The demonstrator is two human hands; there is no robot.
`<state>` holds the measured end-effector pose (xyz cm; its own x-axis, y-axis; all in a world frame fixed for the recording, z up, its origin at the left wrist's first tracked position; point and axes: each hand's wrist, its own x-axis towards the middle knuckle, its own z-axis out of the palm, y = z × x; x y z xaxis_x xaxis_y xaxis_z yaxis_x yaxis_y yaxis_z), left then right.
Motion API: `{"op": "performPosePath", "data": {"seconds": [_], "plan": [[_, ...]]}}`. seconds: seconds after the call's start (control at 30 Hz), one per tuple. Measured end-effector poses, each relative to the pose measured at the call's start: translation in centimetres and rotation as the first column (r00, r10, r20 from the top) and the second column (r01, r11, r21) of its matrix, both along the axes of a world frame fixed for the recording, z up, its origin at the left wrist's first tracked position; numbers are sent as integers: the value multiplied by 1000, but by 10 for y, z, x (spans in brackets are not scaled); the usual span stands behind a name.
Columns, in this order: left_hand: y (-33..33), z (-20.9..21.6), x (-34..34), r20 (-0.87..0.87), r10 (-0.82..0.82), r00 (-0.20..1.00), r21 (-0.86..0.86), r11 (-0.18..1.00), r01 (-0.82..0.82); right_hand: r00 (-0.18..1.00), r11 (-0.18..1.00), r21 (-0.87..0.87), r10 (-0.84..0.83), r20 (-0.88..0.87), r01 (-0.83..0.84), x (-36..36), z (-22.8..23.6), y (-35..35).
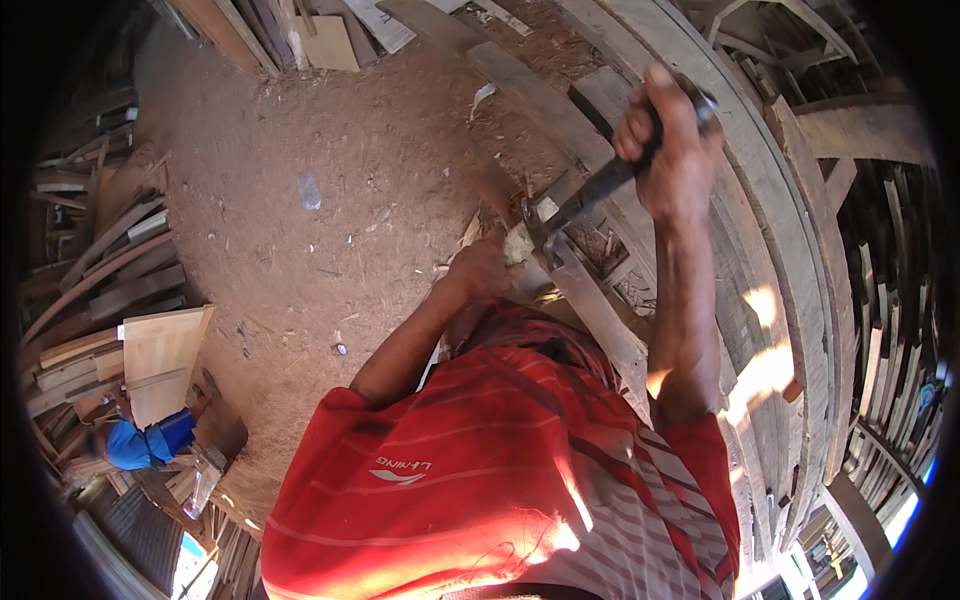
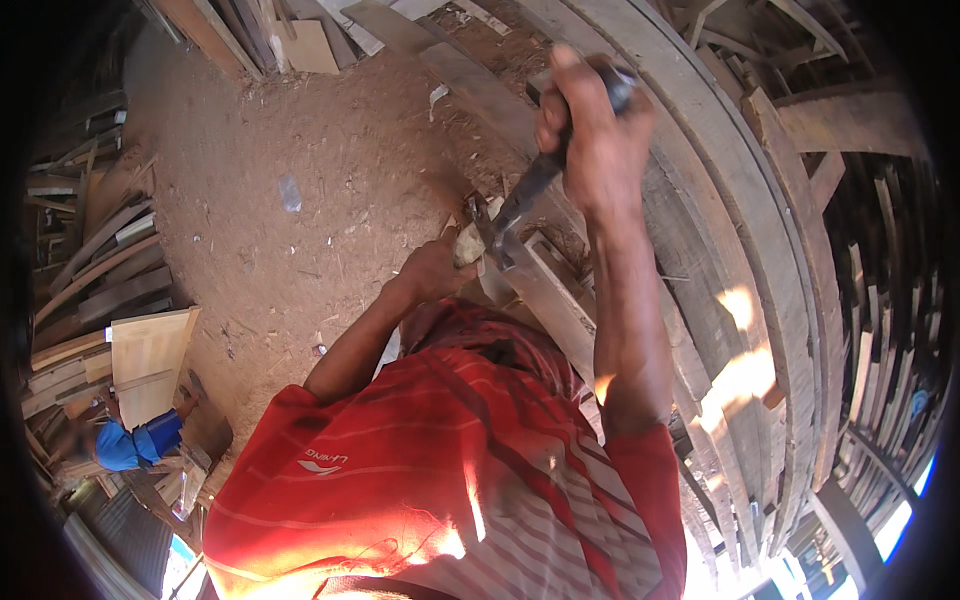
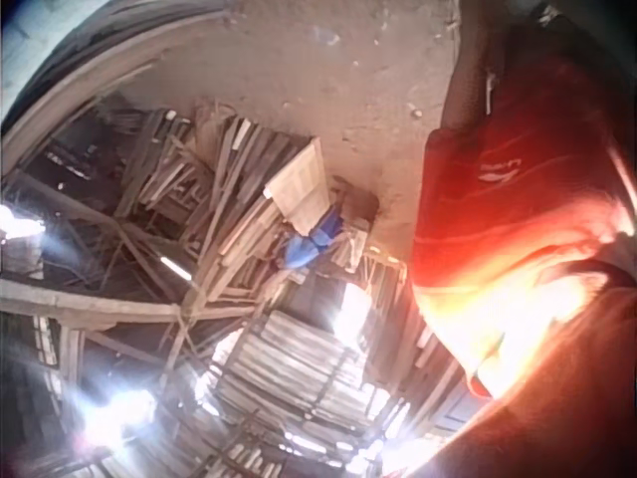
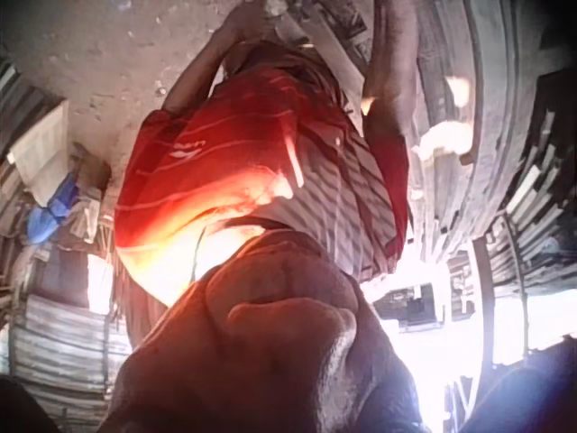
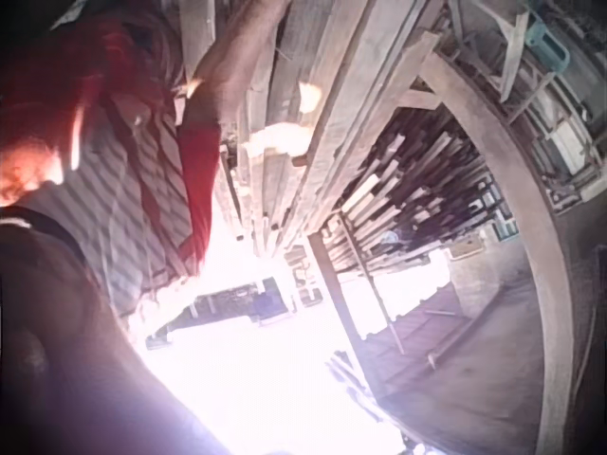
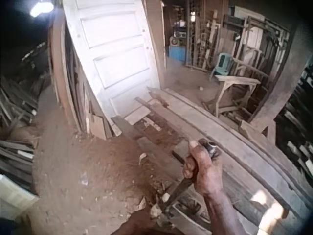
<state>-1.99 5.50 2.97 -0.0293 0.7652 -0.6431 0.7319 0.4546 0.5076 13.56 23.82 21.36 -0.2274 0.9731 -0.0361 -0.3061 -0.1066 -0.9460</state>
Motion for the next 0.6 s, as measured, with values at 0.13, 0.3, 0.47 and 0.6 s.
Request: {"op": "performPosePath", "data": {"seconds": [0.13,0.3,0.47,0.6], "plan": [[-5,-9,0,27,-9,1000,14,1000,8,992,994,-110,22,124,-8,-54,-19,50],[0,5,3,35,10,999,18,1000,-11,929,986,-169,75,362,-14,-97,-57,108],[4,10,-6,69,-21,997,-37,999,23,814,992,-125,57,577,19,-129,-63,118],[2,3,-7,86,-16,996,38,999,13,763,992,-123,68,643,16,-139,-66,124]]}}
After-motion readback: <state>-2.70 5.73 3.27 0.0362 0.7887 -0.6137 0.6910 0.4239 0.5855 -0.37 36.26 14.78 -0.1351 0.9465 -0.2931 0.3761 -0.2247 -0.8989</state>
